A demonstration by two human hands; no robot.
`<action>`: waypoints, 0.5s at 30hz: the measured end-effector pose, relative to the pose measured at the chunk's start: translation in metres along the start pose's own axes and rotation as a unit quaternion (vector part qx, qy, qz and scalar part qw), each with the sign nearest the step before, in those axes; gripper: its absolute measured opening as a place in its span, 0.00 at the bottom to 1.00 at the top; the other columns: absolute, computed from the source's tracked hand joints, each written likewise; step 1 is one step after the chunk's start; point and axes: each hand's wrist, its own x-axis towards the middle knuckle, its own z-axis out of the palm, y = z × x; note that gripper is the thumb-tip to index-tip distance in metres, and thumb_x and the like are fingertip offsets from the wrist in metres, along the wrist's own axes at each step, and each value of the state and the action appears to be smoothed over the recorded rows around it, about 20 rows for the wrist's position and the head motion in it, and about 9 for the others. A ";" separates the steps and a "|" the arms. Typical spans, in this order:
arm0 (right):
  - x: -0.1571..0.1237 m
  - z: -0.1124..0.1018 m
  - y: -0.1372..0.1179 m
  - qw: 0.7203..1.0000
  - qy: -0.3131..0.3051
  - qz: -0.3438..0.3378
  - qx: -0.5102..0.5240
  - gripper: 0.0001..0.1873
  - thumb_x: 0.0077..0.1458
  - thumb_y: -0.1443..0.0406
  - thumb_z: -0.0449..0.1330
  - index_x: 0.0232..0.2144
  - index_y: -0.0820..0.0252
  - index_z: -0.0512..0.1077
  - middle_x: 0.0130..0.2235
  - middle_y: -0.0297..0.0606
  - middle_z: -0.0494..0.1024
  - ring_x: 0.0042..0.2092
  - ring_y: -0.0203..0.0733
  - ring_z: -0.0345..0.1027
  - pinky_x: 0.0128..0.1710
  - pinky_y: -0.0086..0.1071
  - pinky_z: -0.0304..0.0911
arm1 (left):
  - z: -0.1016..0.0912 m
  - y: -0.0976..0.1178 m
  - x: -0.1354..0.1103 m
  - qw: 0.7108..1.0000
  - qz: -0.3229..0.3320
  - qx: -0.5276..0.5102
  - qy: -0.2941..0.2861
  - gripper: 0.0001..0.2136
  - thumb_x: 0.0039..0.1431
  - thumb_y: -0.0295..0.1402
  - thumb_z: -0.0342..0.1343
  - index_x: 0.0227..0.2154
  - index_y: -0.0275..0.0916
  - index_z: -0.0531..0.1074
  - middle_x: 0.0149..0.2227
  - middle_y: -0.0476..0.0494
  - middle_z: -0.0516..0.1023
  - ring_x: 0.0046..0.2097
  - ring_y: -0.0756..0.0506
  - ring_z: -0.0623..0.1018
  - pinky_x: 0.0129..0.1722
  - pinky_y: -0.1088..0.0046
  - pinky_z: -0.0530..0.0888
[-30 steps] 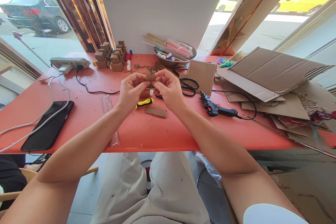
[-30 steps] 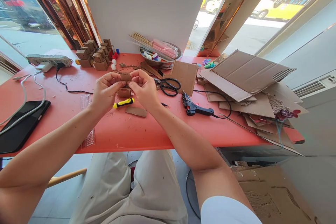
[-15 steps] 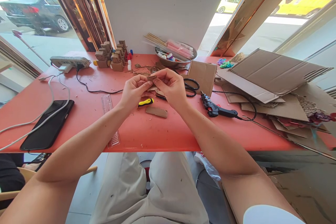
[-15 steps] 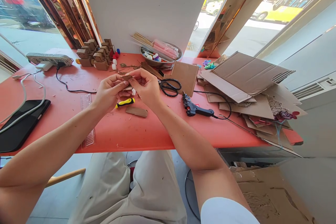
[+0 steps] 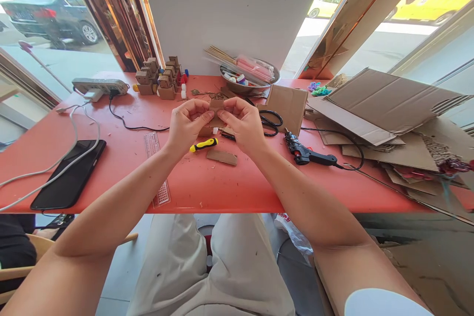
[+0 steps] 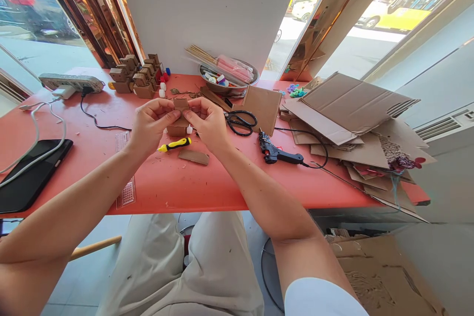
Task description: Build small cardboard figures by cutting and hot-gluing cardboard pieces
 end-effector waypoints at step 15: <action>-0.005 0.010 -0.002 0.999 0.017 -0.002 0.032 0.11 0.48 0.61 0.64 0.27 0.53 0.64 0.26 0.25 0.67 0.31 0.34 0.65 0.32 0.29 0.65 | 0.003 0.002 -0.005 1.000 0.017 0.021 0.014 0.07 0.47 0.27 0.69 0.26 0.42 0.77 0.26 0.52 0.79 0.30 0.48 0.80 0.31 0.73 0.78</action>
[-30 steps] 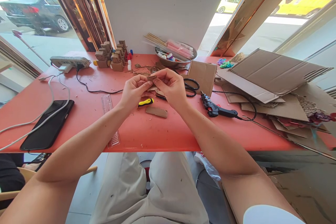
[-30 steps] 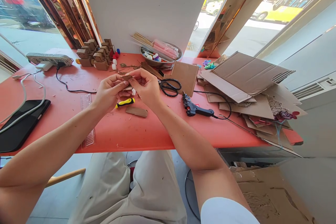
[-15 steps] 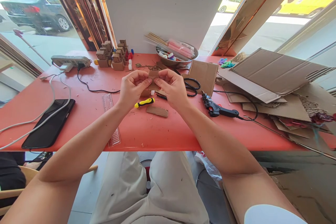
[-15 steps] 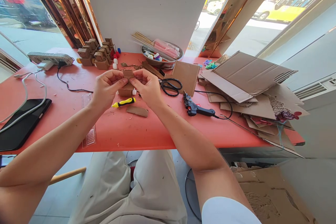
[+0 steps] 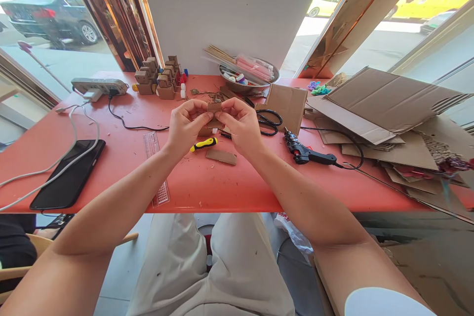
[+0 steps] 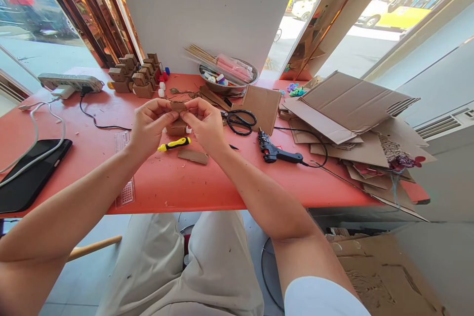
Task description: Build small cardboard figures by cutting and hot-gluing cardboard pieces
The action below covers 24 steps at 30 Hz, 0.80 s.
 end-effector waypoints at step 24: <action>-0.003 0.004 0.010 0.999 0.045 0.008 0.019 0.05 0.50 0.68 0.64 0.26 0.55 0.70 0.29 0.27 0.75 0.32 0.34 0.67 0.33 0.28 0.67 | 0.009 0.000 -0.005 0.990 -0.101 -0.102 -0.003 0.11 0.41 0.31 0.71 0.27 0.40 0.74 0.27 0.52 0.80 0.27 0.47 0.83 0.28 0.72 0.81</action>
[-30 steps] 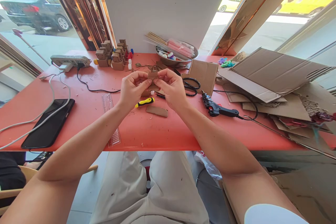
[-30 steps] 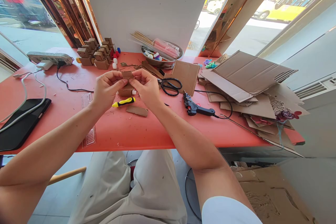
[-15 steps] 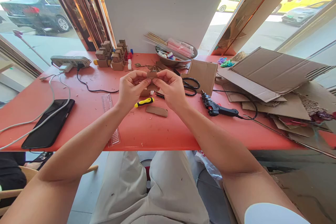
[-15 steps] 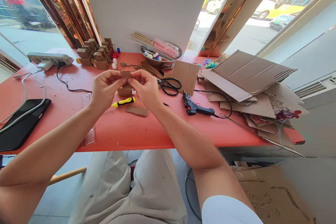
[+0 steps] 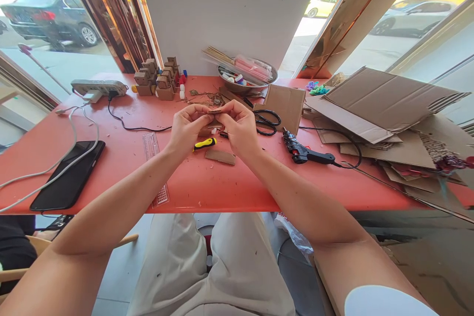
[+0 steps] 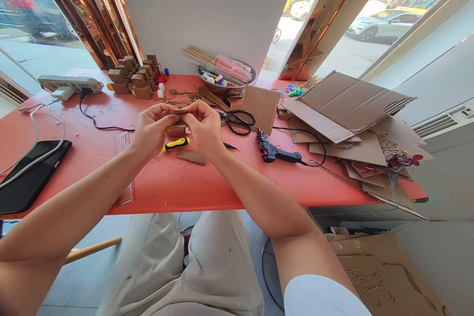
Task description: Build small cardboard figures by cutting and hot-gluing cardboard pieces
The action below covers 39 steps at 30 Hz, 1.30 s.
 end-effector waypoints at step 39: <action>0.013 -0.025 -0.017 0.983 -0.098 -0.060 -0.145 0.14 0.54 0.52 0.72 0.30 0.55 0.84 0.35 0.37 0.88 0.39 0.45 0.81 0.43 0.39 0.78 | -0.011 0.017 0.009 0.994 0.013 0.106 -0.038 0.20 0.32 0.37 0.83 0.26 0.37 0.80 0.29 0.45 0.85 0.38 0.42 0.86 0.42 0.67 0.85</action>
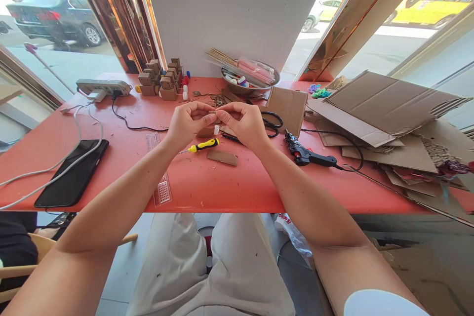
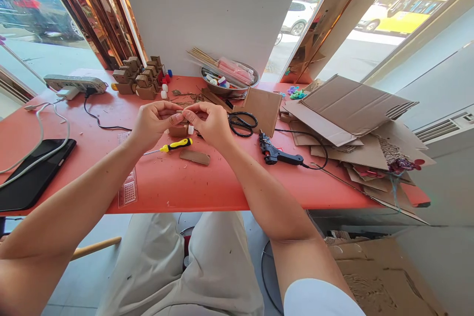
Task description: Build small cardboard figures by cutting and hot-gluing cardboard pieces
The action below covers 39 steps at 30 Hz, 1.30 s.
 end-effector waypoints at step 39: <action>0.002 0.002 0.000 0.999 -0.027 0.009 0.014 0.20 0.52 0.48 0.73 0.25 0.55 0.74 0.28 0.32 0.79 0.30 0.38 0.68 0.31 0.33 0.68 | 0.009 0.001 -0.009 0.998 -0.052 -0.009 -0.031 0.24 0.32 0.41 0.84 0.23 0.39 0.74 0.19 0.50 0.80 0.22 0.46 0.82 0.19 0.76 0.77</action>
